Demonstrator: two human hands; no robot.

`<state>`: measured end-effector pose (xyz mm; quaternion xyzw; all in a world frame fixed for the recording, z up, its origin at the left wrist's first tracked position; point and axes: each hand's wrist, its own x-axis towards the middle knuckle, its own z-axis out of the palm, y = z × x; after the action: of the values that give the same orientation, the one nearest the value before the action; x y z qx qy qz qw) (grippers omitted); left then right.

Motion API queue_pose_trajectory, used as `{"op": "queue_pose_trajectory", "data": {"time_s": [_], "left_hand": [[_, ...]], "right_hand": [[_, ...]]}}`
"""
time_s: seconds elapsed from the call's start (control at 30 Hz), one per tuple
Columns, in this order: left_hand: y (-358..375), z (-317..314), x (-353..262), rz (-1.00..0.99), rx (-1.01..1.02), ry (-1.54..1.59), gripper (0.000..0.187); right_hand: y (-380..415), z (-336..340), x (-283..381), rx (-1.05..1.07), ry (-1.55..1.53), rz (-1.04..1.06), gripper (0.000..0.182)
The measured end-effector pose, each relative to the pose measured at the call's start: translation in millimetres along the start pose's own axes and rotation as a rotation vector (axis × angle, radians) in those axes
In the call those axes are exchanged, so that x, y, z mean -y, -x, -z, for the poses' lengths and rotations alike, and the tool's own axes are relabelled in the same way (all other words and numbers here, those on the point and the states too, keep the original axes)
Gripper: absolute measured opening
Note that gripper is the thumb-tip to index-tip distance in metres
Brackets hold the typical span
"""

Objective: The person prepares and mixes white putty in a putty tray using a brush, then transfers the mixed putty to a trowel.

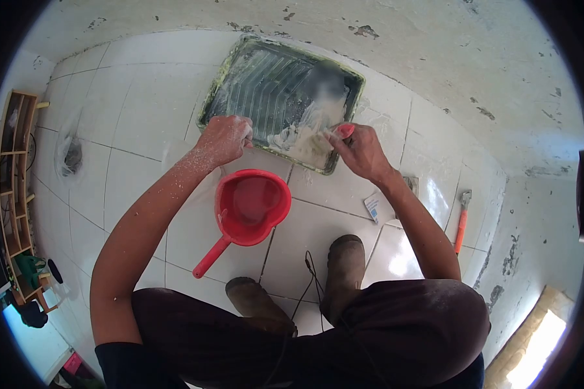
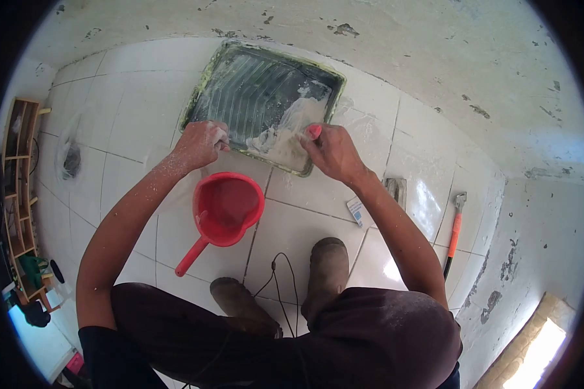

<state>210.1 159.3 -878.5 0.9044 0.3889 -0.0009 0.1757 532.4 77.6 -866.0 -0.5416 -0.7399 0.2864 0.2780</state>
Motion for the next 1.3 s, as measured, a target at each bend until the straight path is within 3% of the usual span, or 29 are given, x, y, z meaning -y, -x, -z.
{"op": "queue_pose_trajectory", "data": {"time_s": [0.07,0.13,0.17,0.23,0.3,0.37,0.47,0.57,0.63,0.7,0.73,0.83,0.97,1.0,1.23,1.3], "left_hand": [[-2,1,-1,-0.009,-0.002,0.006,0.010],[-3,3,-4,0.067,0.058,-0.020,0.010],[-3,3,-4,0.066,0.058,-0.022,0.010],[-1,2,-2,0.015,0.016,-0.019,0.010],[-1,0,0,0.022,0.015,-0.008,0.003],[-1,-1,0,0.021,0.012,0.007,0.009],[-4,0,0,0.030,0.058,-0.018,0.009],[-3,0,1,0.043,0.064,-0.019,0.009],[-1,1,-1,0.007,0.019,-0.014,0.008],[-2,-1,2,0.011,0.016,-0.010,0.002],[-2,-2,2,0.010,0.014,-0.009,0.011],[-2,-1,0,0.029,0.021,-0.030,0.011],[-1,1,-1,0.015,0.011,-0.034,0.011],[-1,0,0,0.009,0.018,-0.024,0.002],[-2,4,-3,0.048,0.079,-0.016,0.010],[-3,2,-2,0.044,0.063,-0.012,0.010]], "right_hand": [[0,-1,-2,-0.031,0.028,-0.066,0.019],[4,-11,-10,0.007,0.090,0.192,0.016],[7,-10,-4,0.004,0.089,0.192,0.016],[11,-7,8,0.202,0.066,0.235,0.017],[9,-2,-2,0.153,0.037,0.255,0.018],[1,2,-9,0.102,0.014,0.268,0.019],[-5,4,-12,0.066,0.220,0.146,0.016],[0,-9,-11,0.072,0.202,0.281,0.020],[8,-10,5,0.230,0.114,0.304,0.014],[4,-5,2,0.171,0.070,0.325,0.015],[1,-2,-1,0.106,0.028,0.344,0.016],[-8,9,-10,0.032,0.173,0.183,0.018],[4,-11,-9,0.049,0.174,0.222,0.016],[7,-15,2,0.085,0.123,0.188,0.019],[4,-17,3,0.024,-0.107,0.106,0.024],[1,-7,0,0.015,-0.045,0.024,0.024]]}}
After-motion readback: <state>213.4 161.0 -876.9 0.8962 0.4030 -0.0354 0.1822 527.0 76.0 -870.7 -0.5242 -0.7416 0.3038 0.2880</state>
